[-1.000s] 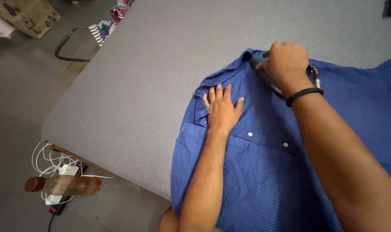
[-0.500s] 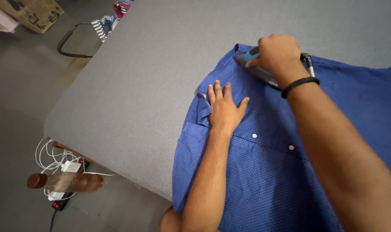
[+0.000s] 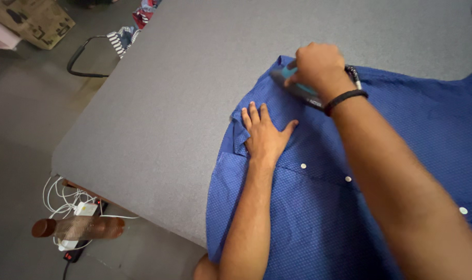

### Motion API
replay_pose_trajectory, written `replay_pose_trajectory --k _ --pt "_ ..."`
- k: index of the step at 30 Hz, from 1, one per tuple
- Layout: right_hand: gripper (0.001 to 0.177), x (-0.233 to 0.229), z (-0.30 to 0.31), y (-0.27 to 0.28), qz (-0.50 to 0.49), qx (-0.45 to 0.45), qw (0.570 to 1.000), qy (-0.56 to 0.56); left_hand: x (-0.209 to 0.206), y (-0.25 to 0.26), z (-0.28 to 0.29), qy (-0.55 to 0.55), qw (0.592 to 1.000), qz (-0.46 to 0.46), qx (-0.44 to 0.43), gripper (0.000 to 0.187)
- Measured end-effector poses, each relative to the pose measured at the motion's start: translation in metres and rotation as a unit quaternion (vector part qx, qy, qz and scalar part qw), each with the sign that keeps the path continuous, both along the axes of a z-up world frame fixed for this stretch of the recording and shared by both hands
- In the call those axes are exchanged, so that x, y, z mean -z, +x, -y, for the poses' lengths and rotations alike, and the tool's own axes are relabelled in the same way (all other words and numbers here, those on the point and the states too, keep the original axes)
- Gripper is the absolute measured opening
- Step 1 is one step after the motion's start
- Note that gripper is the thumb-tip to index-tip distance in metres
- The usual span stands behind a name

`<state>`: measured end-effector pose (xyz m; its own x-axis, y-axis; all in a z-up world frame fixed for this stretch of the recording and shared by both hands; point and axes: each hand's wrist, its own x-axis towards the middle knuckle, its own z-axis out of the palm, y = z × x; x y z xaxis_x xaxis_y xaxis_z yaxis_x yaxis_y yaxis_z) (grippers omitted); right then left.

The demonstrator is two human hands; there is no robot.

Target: The person irons a blue patterned shirt laid out on a gray surface. They use a teal electric iron in their right hand and hold the shirt with their left hand, moving the iron back and forth across the front and collar areas.

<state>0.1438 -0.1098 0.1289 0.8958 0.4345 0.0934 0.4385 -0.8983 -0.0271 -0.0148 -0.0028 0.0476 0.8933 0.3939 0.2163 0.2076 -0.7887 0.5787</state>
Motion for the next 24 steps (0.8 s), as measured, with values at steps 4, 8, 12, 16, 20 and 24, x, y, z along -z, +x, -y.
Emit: replay_pose_trajectory --k 4,8,12,16,20,24 --pt "0.06 -0.017 0.008 -0.006 -0.043 -0.064 0.995 -0.058 0.031 0.013 -0.013 0.028 0.999 0.031 0.008 0.07" --pt "0.057 -0.023 0.014 -0.032 -0.069 -0.1 0.991 -0.053 0.053 0.024 -0.027 0.032 0.998 0.052 0.016 0.066" --pt "0.055 -0.027 0.026 -0.065 -0.094 -0.136 0.985 -0.054 0.054 0.029 -0.032 0.023 1.0 0.017 -0.007 0.057" --pt "0.061 -0.025 0.036 -0.103 -0.099 -0.143 0.982 -0.072 0.045 0.023 -0.028 0.037 0.999 0.002 -0.017 0.054" --pt "0.059 -0.024 0.056 -0.129 -0.105 -0.155 0.98 -0.062 0.033 0.018 -0.023 0.08 0.997 0.001 -0.021 0.061" --pt "0.057 -0.022 0.084 -0.134 -0.118 -0.093 0.986 -0.069 0.023 0.011 -0.018 0.101 0.994 -0.026 -0.017 0.078"
